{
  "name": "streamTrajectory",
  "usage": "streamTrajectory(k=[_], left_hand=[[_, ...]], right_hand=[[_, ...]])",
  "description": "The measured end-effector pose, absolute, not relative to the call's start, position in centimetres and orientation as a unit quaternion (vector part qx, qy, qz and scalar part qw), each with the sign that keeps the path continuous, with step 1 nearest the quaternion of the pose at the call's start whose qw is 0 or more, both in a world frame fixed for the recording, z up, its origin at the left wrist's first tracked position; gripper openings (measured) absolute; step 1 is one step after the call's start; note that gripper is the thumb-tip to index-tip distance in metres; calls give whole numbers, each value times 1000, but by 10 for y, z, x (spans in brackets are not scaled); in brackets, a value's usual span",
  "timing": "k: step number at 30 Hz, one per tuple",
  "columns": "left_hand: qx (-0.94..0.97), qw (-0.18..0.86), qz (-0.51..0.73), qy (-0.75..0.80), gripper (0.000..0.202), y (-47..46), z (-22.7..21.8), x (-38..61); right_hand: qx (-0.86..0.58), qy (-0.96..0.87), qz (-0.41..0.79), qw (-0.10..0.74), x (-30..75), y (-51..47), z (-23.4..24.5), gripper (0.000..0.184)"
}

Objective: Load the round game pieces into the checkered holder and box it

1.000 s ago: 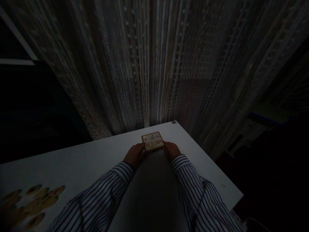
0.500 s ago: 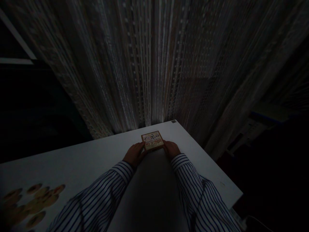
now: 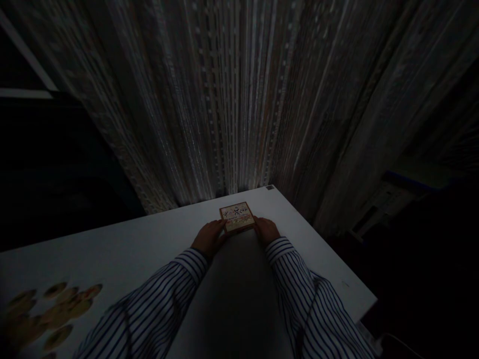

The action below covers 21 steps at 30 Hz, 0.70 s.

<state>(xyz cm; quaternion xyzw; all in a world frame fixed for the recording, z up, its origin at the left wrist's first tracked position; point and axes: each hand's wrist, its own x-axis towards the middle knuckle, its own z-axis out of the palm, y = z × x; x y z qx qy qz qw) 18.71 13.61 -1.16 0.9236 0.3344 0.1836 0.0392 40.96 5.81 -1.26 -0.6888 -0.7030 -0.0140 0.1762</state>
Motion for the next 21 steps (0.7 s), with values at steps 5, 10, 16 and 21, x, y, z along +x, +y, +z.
streamTrajectory(k=[5, 10, 16, 21], left_hand=[[926, 42, 208, 312, 47, 139, -15, 186], [921, 38, 219, 321, 47, 137, -15, 187], [919, 30, 229, 320, 48, 136, -16, 187], [924, 26, 228, 307, 48, 139, -18, 186]], right_hand=[[-690, -702, -16, 174, 410, 58, -13, 39], [-698, -694, -21, 175, 410, 59, -15, 39], [-702, -690, -28, 176, 409, 58, -17, 40], [-700, -691, -29, 176, 409, 57, -14, 39]])
